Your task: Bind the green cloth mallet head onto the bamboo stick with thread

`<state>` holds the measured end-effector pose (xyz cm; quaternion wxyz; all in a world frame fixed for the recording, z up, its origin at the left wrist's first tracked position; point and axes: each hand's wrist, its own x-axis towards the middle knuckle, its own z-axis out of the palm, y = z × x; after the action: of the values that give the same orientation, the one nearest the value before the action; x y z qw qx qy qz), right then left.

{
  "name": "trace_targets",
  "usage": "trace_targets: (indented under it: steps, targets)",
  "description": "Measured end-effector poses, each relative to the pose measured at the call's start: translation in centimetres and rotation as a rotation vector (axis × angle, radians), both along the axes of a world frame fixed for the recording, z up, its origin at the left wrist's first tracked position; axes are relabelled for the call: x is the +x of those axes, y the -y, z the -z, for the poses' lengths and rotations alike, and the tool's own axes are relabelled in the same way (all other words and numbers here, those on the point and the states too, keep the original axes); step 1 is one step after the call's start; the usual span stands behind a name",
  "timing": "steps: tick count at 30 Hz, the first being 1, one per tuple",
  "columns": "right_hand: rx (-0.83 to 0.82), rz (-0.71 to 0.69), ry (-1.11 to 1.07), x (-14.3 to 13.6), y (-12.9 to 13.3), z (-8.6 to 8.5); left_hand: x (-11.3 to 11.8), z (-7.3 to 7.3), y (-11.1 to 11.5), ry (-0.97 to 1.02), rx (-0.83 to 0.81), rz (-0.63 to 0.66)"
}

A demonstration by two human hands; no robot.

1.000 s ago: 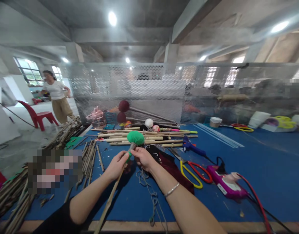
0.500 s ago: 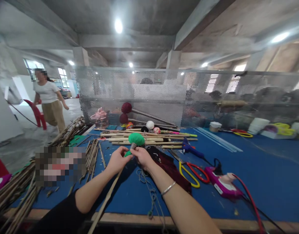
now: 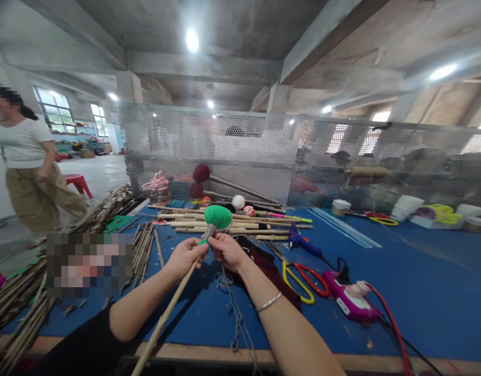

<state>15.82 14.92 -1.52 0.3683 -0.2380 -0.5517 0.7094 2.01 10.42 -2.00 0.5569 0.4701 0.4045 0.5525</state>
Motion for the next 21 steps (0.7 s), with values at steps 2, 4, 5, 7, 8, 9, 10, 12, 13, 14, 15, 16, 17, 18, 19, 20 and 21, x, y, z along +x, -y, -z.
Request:
trace_targets:
  steps: [2,4,5,7,8,9,10,12,13,14,15,16,17,18,19,20,21]
  targets:
    - [0.0,0.031,0.01,0.0,0.0,0.2,-0.1,0.1,0.0,0.008,-0.03,0.063]
    - [0.0,0.062,0.037,-0.2,0.0,0.4,-0.2,0.2,0.1,-0.034,-0.05,0.071]
    - [0.005,0.075,0.052,-0.3,0.0,0.5,-0.3,0.3,0.2,-0.073,-0.054,0.046]
    - [0.025,0.104,0.084,-0.6,0.0,0.6,-0.2,0.5,0.4,-0.196,-0.023,-0.063]
    - [0.033,0.118,0.103,-0.7,0.0,0.8,-0.2,0.6,0.5,-0.278,0.024,-0.133]
    - [0.039,0.134,0.125,-0.8,0.0,0.9,-0.2,0.7,0.6,-0.367,0.091,-0.197]
    - [0.04,0.151,0.15,-0.9,0.0,1.0,-0.2,0.7,0.6,-0.453,0.165,-0.255]
    - [0.035,0.187,0.196,-1.1,-0.1,1.2,-0.3,0.8,0.5,-0.586,0.279,-0.33]
    - [0.033,0.2,0.207,-1.1,-0.1,1.3,-0.3,0.9,0.4,-0.618,0.292,-0.341]
    - [0.031,0.206,0.206,-1.1,-0.1,1.4,-0.4,0.9,0.3,-0.624,0.273,-0.337]
    - [0.028,0.203,0.191,-1.1,0.0,1.4,-0.4,0.9,0.2,-0.605,0.23,-0.324]
    - [0.024,0.187,0.166,-1.1,0.0,1.4,-0.5,0.8,0.1,-0.565,0.179,-0.305]
    - [0.019,0.163,0.136,-1.0,0.0,1.3,-0.5,0.8,0.0,-0.511,0.132,-0.28]
    - [0.015,0.138,0.106,-1.0,0.0,1.1,-0.5,0.7,-0.1,-0.452,0.096,-0.255]
    - [0.009,0.115,0.081,-0.9,0.0,1.0,-0.5,0.6,-0.1,-0.394,0.071,-0.234]
    - [0.003,0.096,0.062,-0.8,0.0,0.8,-0.5,0.5,-0.1,-0.339,0.058,-0.215]
    - [-0.007,0.081,0.046,-0.7,0.0,0.7,-0.4,0.4,-0.1,-0.288,0.054,-0.198]
